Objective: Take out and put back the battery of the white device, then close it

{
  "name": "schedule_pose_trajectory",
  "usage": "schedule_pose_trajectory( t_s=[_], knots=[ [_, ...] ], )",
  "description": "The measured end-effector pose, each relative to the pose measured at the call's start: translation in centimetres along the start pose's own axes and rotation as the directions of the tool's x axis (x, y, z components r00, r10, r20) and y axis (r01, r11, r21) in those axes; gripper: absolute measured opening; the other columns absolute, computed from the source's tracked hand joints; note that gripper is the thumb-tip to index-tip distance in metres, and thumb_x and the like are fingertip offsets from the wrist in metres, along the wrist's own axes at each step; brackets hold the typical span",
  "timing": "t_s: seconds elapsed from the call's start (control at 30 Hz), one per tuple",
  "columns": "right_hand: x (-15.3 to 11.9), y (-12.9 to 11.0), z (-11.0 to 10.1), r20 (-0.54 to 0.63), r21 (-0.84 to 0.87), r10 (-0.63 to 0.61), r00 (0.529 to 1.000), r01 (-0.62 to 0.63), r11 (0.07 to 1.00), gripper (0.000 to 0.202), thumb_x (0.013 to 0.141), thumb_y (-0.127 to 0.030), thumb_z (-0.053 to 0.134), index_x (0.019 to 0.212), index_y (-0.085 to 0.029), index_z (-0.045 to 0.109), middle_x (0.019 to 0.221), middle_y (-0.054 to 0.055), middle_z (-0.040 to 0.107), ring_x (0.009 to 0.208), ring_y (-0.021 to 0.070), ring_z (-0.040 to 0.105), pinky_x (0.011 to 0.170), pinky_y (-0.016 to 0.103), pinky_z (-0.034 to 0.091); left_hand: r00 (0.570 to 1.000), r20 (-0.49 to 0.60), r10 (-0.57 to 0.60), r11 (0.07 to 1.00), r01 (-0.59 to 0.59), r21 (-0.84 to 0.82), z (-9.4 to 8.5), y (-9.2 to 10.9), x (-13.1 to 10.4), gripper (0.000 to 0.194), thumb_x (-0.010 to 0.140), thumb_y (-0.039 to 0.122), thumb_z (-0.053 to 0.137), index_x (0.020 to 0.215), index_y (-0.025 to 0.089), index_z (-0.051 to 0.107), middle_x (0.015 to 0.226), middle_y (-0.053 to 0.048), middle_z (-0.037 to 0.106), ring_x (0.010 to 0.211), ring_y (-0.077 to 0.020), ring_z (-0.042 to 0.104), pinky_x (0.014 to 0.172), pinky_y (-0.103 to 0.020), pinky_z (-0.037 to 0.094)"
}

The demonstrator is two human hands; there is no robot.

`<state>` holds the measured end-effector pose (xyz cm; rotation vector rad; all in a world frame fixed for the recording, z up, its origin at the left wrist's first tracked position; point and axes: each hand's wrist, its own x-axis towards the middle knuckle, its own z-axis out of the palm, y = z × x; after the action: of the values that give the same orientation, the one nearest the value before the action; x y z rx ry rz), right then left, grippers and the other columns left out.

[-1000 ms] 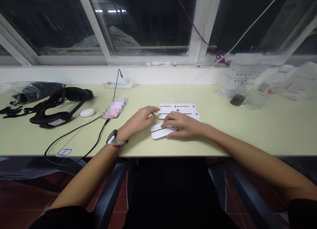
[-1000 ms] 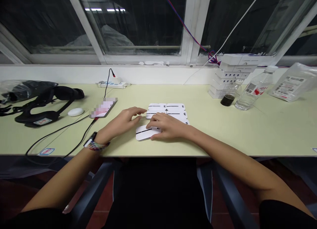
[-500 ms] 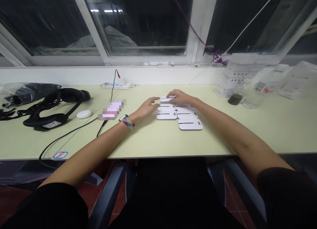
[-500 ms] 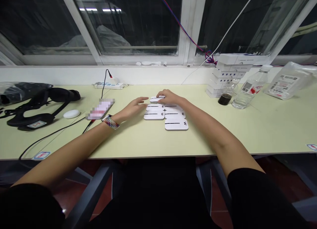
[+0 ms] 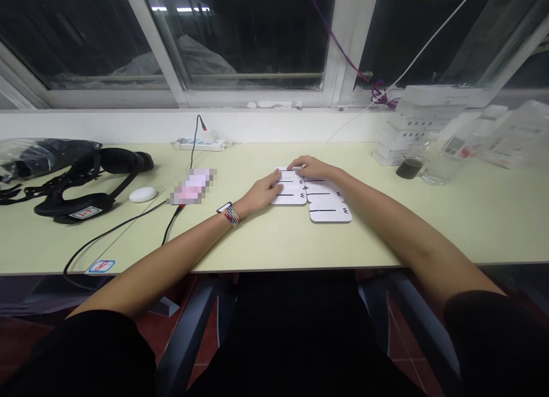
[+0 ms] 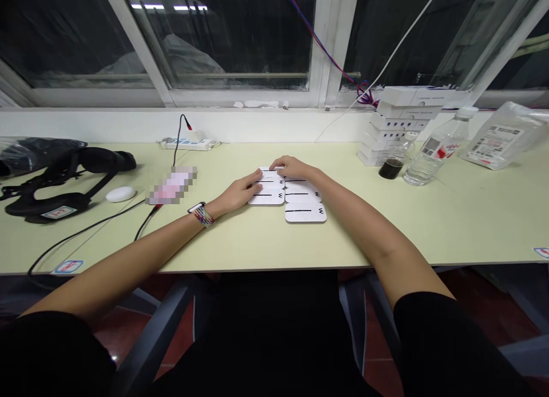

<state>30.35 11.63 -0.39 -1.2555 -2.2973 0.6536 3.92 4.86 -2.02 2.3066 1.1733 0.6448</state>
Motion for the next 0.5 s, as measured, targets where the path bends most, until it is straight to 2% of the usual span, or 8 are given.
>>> schedule_pose_trajectory(
  t_s=[0.07, 0.17, 0.3, 0.5],
  knots=[
    [-0.2, -0.1, 0.0, 0.003, 0.005, 0.001, 1.0, -0.002, 1.0, 0.04, 0.089, -0.017, 0.066, 0.125, -0.028, 0.08, 0.142, 0.011, 0.069, 0.133, 0.0343, 0.062, 0.116, 0.056, 0.051, 1.0, 0.016, 0.023, 1.0, -0.024, 0.017, 0.1, 0.2, -0.3, 0.064, 0.105, 0.049, 0.047, 0.164, 0.023, 0.053, 0.18, 0.0, 0.029, 0.166, -0.0299, 0.033, 0.138, -0.041, 0.025],
    [-0.6, -0.6, 0.0, 0.012, 0.011, -0.001, 1.0, 0.001, 1.0, 0.039, 0.088, -0.018, 0.067, 0.123, -0.028, 0.081, 0.141, 0.011, 0.07, 0.134, 0.0349, 0.062, 0.115, 0.057, 0.051, 0.998, 0.031, 0.055, 0.998, -0.056, 0.042, 0.1, 0.7, -0.7, 0.063, 0.106, 0.049, 0.046, 0.16, 0.02, 0.058, 0.178, -0.003, 0.035, 0.166, -0.0296, 0.034, 0.137, -0.041, 0.028],
    [-1.4, -1.2, 0.0, 0.016, 0.024, -0.016, 1.0, 0.015, 1.0, 0.037, 0.088, -0.021, 0.069, 0.122, -0.029, 0.081, 0.141, 0.01, 0.07, 0.134, 0.0352, 0.061, 0.116, 0.057, 0.05, 0.996, 0.01, 0.085, 0.992, -0.085, 0.09, 0.3, 1.1, -1.2, 0.058, 0.108, 0.048, 0.047, 0.156, 0.019, 0.062, 0.172, -0.006, 0.047, 0.164, -0.0303, 0.037, 0.136, -0.046, 0.031],
    [-2.0, -1.5, 0.2, 0.041, 0.062, -0.038, 0.998, 0.036, 0.997, 0.037, 0.088, -0.025, 0.069, 0.122, -0.031, 0.082, 0.141, 0.009, 0.069, 0.134, 0.0342, 0.061, 0.115, 0.055, 0.052, 0.991, -0.009, 0.136, 0.98, -0.133, 0.148, 0.5, 1.6, -2.0, 0.055, 0.11, 0.046, 0.046, 0.153, 0.018, 0.065, 0.168, -0.008, 0.053, 0.16, -0.0318, 0.046, 0.133, -0.05, 0.037]
  ],
)
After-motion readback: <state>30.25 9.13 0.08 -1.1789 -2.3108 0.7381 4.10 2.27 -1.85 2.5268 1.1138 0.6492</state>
